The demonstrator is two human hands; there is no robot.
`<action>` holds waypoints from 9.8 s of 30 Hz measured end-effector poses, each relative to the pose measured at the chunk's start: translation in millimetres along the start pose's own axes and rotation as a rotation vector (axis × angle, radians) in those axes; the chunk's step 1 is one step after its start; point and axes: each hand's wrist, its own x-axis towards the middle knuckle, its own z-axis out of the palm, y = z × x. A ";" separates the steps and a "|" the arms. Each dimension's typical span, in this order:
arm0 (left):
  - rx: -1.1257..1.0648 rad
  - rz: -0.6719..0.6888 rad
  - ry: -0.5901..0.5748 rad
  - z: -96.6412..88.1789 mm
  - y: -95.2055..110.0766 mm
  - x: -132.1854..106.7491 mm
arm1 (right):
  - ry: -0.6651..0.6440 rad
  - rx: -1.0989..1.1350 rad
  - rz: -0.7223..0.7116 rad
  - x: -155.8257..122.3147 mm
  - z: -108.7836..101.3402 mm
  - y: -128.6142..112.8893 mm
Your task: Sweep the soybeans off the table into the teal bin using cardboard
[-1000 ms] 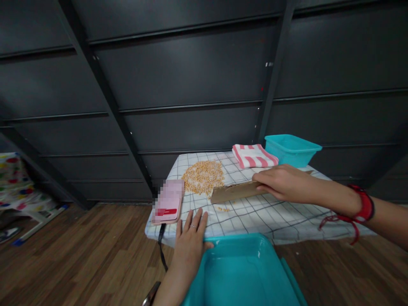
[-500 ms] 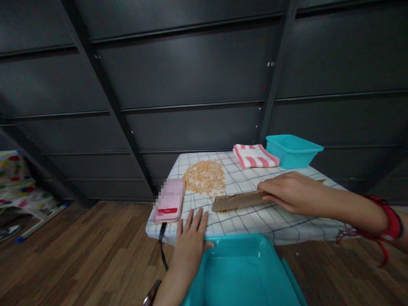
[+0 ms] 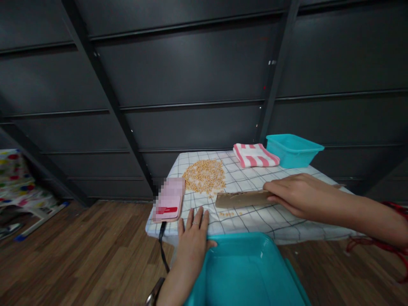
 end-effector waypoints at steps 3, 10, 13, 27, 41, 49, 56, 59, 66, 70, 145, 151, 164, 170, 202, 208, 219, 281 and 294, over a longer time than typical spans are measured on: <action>-0.002 0.000 -0.019 -1.0 0.7 0.5 | -0.002 0.002 0.000 0.3 1.1 1.0; 0.007 -0.005 -0.052 -5.2 2.3 0.2 | -0.024 0.033 0.001 -1.4 1.5 -4.5; 0.005 -0.010 -0.068 -7.1 3.1 0.7 | -0.061 0.049 0.017 -3.8 -1.3 -7.8; -0.040 0.004 -0.062 -9.0 1.5 -0.5 | -0.023 0.075 -0.113 -15.6 -13.9 -30.4; -0.007 0.002 -0.082 -9.4 1.2 -0.5 | 0.098 -0.064 0.019 -3.8 -19.3 3.1; 0.018 0.019 -0.063 -7.1 -2.3 -0.7 | 0.030 -0.161 0.057 32.9 6.5 14.9; -0.007 0.005 -0.035 -6.0 -0.8 -1.5 | 0.029 -0.135 -0.021 50.0 7.5 2.3; -0.023 0.005 -0.033 -6.7 0.3 -2.3 | -0.013 -0.150 -0.031 52.5 3.8 -1.5; -0.023 0.006 -0.042 -6.2 0.7 -2.1 | -0.036 -0.155 -0.053 48.8 -1.4 -7.1; -0.024 0.006 -0.055 -5.5 0.7 -1.9 | -0.029 -0.176 -0.045 50.1 -2.2 -8.4; -0.016 0.007 -0.027 -4.0 -0.8 -1.4 | 0.035 -0.103 0.029 33.6 9.5 12.0; -0.004 0.009 -0.025 -3.5 -0.6 -1.9 | 0.022 -0.135 0.060 39.5 12.8 10.0; -0.012 0.007 -0.025 -4.3 0.1 -1.7 | 0.024 -0.102 0.000 39.1 9.3 4.6; 0.001 0.015 -0.015 -3.4 -0.2 -2.3 | 0.056 -0.069 -0.048 36.9 7.8 1.9; -0.024 0.000 -0.062 -4.9 -0.7 -0.4 | 0.083 -0.027 -0.094 9.4 0.1 -7.5; -0.012 0.010 -0.041 -2.8 -1.7 -0.8 | 0.118 -0.038 -0.118 -5.3 4.1 -10.1; -0.036 0.006 -0.060 -5.9 -1.3 -0.1 | 0.047 0.186 -0.127 -22.9 -12.7 -21.6; 0.006 0.006 -0.016 -2.0 -0.4 -2.0 | 0.021 -0.112 0.071 16.0 16.9 36.8; 0.010 0.013 0.004 -1.8 -0.4 -1.9 | 0.029 -0.011 0.008 12.8 7.5 24.7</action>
